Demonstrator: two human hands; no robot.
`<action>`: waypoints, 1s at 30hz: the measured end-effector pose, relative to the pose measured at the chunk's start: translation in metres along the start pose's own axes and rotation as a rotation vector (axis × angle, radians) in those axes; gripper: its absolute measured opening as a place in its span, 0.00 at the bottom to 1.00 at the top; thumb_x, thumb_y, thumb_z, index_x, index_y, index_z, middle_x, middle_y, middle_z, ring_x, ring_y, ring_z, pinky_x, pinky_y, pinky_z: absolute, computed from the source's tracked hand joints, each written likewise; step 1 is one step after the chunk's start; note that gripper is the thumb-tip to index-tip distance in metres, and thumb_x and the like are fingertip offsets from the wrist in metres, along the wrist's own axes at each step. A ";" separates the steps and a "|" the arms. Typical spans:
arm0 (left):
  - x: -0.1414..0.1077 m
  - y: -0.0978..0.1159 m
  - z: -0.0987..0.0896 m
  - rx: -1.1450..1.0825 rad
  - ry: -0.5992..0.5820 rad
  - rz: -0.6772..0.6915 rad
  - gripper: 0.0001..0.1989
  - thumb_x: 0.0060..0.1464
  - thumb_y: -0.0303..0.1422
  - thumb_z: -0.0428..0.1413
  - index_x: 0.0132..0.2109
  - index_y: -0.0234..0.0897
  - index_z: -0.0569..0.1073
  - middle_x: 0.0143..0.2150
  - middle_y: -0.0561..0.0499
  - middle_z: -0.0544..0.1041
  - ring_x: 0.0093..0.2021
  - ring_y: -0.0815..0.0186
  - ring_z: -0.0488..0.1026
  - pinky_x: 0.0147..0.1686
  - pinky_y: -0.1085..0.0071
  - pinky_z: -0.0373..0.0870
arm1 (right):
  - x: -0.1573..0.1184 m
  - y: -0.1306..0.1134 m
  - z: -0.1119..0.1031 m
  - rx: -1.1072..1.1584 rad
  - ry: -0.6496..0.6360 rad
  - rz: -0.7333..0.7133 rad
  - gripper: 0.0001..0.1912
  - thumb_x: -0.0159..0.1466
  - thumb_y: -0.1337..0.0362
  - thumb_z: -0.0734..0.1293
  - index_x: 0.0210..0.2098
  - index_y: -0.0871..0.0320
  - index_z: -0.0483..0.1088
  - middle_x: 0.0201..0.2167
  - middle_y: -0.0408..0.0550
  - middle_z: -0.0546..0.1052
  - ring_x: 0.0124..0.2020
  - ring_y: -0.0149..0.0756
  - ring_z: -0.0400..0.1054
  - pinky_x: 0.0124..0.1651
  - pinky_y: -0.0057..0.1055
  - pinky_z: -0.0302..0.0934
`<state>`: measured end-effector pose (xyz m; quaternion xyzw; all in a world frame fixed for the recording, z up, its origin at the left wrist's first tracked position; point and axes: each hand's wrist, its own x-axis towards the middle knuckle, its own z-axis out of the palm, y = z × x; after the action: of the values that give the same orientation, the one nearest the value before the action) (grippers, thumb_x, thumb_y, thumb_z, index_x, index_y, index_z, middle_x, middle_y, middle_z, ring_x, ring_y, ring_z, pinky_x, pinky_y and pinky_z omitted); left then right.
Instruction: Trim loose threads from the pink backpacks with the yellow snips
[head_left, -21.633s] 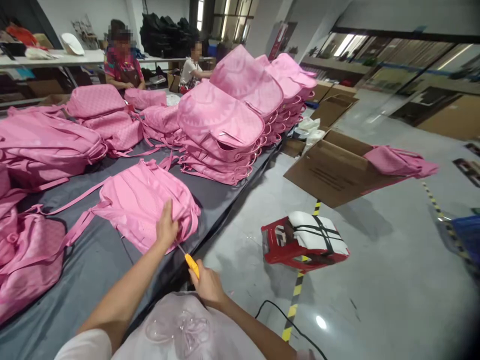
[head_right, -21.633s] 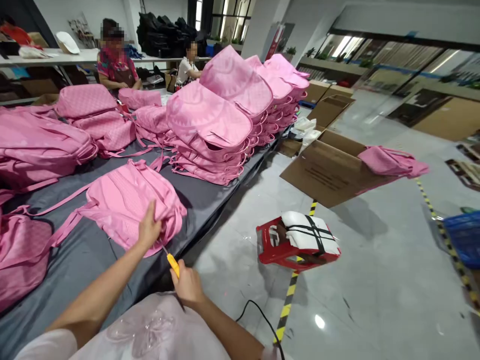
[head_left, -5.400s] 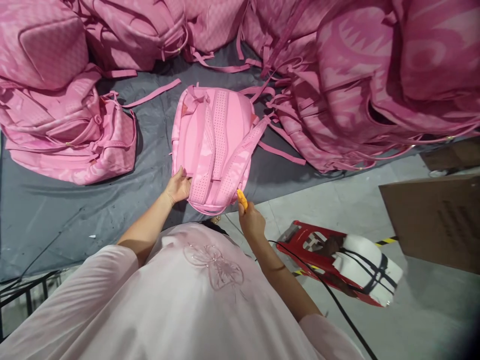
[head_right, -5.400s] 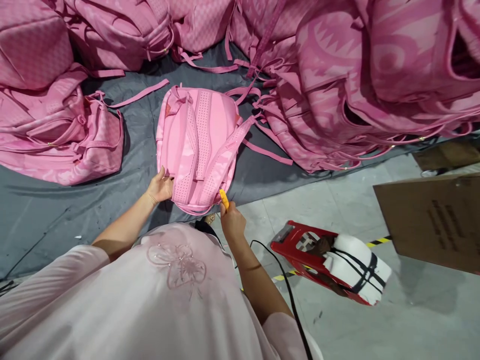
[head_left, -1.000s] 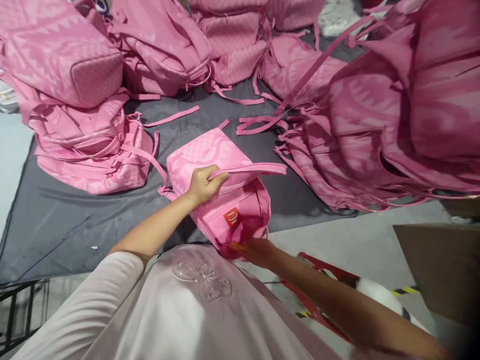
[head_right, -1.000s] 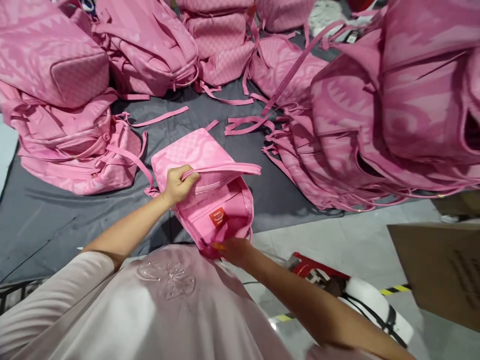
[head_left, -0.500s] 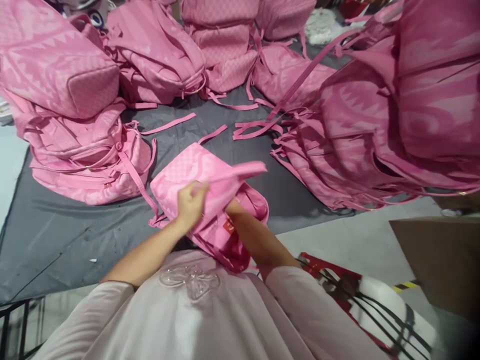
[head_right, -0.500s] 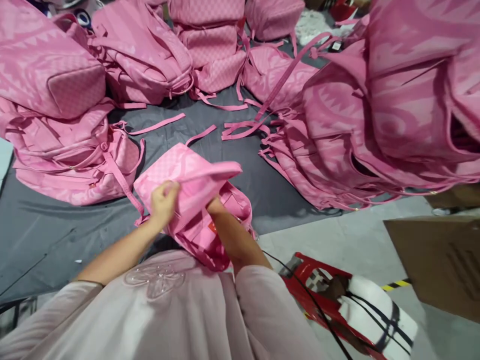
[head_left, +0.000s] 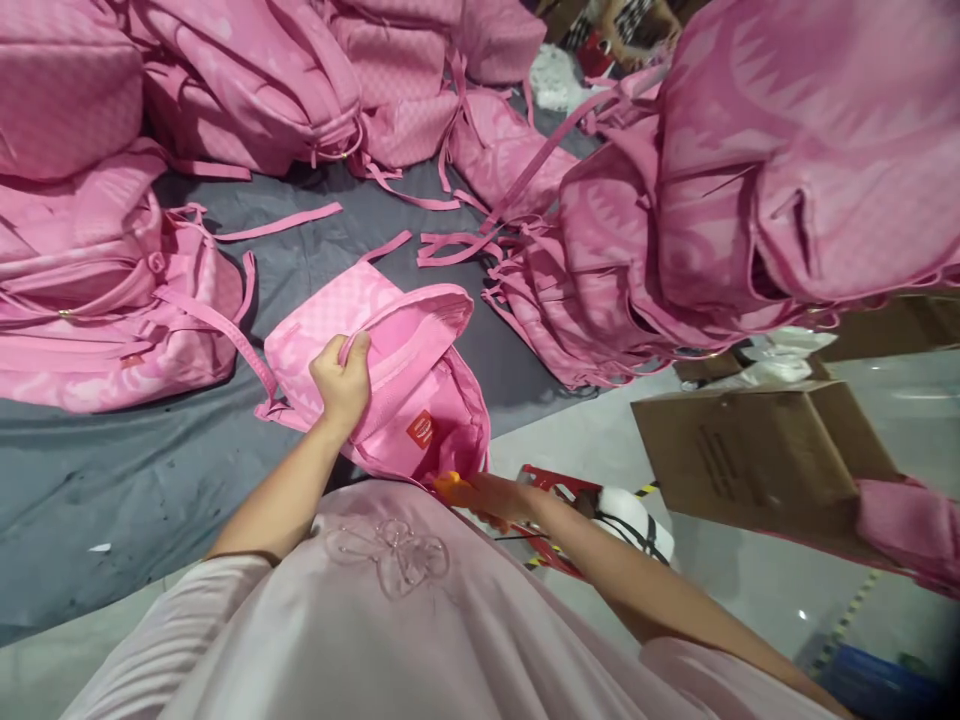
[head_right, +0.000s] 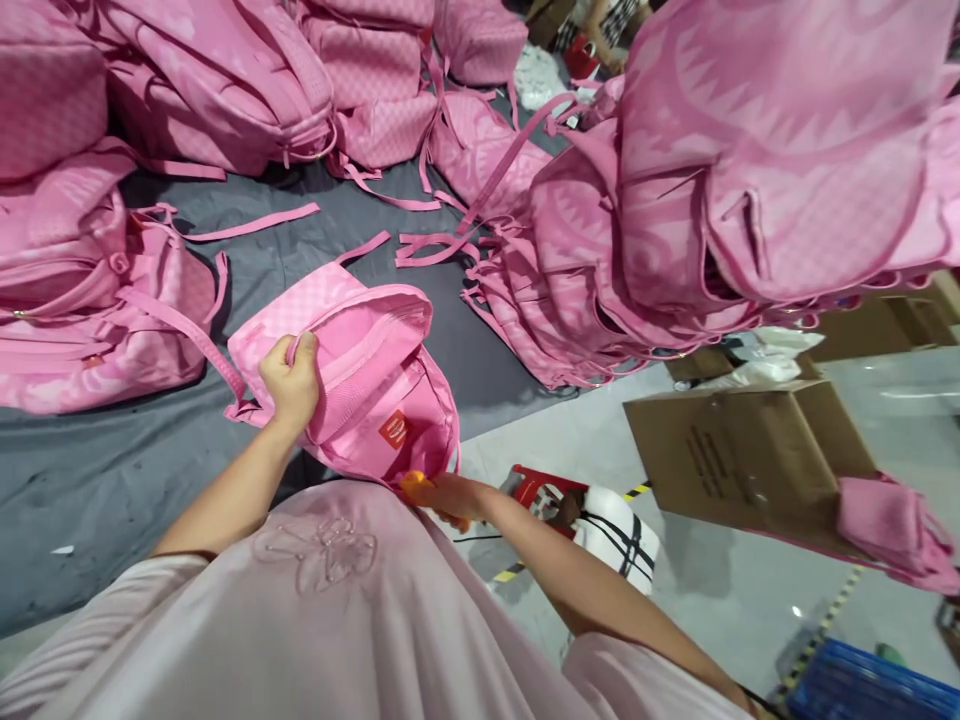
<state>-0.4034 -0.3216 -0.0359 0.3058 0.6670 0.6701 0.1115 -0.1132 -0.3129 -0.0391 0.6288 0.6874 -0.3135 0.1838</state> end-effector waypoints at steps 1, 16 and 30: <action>0.000 0.000 0.002 -0.007 -0.014 0.007 0.26 0.61 0.43 0.55 0.22 0.39 0.52 0.21 0.59 0.49 0.24 0.73 0.48 0.26 0.71 0.47 | -0.001 0.000 0.004 -0.028 -0.118 -0.009 0.22 0.58 0.47 0.73 0.22 0.61 0.73 0.15 0.45 0.70 0.16 0.31 0.64 0.23 0.27 0.58; -0.005 0.017 0.008 -0.046 -0.099 0.107 0.31 0.58 0.55 0.55 0.21 0.39 0.53 0.20 0.58 0.50 0.23 0.72 0.47 0.24 0.70 0.47 | 0.070 -0.037 0.035 -0.470 0.055 -0.458 0.25 0.69 0.45 0.62 0.52 0.60 0.70 0.44 0.59 0.79 0.47 0.46 0.75 0.47 0.32 0.62; 0.017 0.008 0.021 -0.063 -0.070 0.124 0.30 0.56 0.55 0.56 0.22 0.39 0.53 0.21 0.58 0.50 0.24 0.72 0.48 0.24 0.71 0.47 | 0.121 -0.077 0.068 -0.115 0.234 -0.320 0.25 0.75 0.52 0.52 0.58 0.64 0.65 0.44 0.63 0.79 0.44 0.42 0.77 0.42 0.30 0.66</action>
<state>-0.4030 -0.2954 -0.0253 0.3663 0.6211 0.6852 0.1027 -0.2154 -0.2683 -0.1520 0.5321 0.8119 -0.2240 0.0862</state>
